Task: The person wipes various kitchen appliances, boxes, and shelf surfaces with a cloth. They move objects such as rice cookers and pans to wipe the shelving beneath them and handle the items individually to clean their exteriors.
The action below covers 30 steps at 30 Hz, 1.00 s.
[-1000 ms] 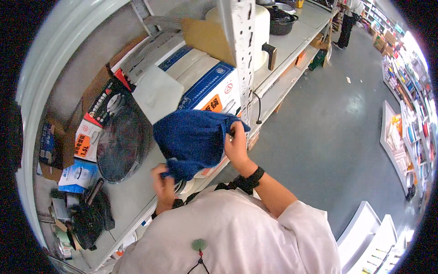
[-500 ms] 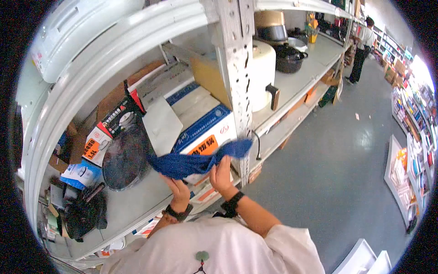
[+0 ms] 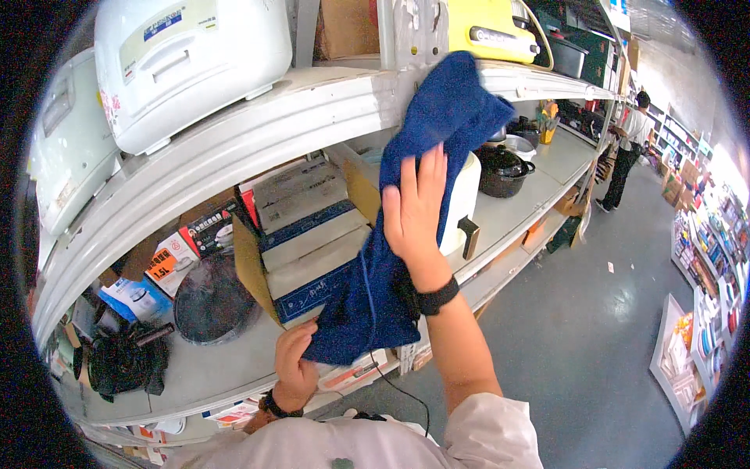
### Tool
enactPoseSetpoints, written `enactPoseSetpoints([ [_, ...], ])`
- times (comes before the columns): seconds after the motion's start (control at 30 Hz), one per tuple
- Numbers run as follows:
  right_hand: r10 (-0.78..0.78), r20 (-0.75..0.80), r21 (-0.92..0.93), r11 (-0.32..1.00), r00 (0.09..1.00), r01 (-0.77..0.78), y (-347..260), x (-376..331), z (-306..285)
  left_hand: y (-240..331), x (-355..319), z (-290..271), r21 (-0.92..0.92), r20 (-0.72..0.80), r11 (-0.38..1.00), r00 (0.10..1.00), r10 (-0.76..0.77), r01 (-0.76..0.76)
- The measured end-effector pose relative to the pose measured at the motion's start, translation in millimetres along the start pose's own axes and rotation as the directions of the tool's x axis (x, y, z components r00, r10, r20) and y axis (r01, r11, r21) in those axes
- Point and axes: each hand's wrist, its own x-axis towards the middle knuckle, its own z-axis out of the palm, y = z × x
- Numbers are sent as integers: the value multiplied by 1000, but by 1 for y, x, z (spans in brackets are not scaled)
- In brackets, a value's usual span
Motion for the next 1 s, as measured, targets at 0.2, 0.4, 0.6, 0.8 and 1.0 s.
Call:
enactPoseSetpoints([
  [0.2, 336, 83, 167, 923, 938, -346, -13, -138, 15, -13, -89, -43, 160, 44, 943, 952, -303, 292],
  [0.4, 654, 305, 207, 664, 692, -718, -5, -227, -5, 8, -106, -62, 176, 62, 910, 918, -392, 377],
  [0.6, 656, 238, 175, 696, 716, -696, -6, -232, -20, 36, -87, -83, 8, -509, 890, 768, -389, 456],
  [0.8, 471, -31, 174, 871, 881, -460, -87, -223, -35, 28, -109, -123, 55, -137, 762, 761, -634, 645],
  [1.0, 54, 844, 287, 795, 533, -535, -226, -259, 17, -39, -220, -201, -198, -555, 123, -8, -832, 972],
])
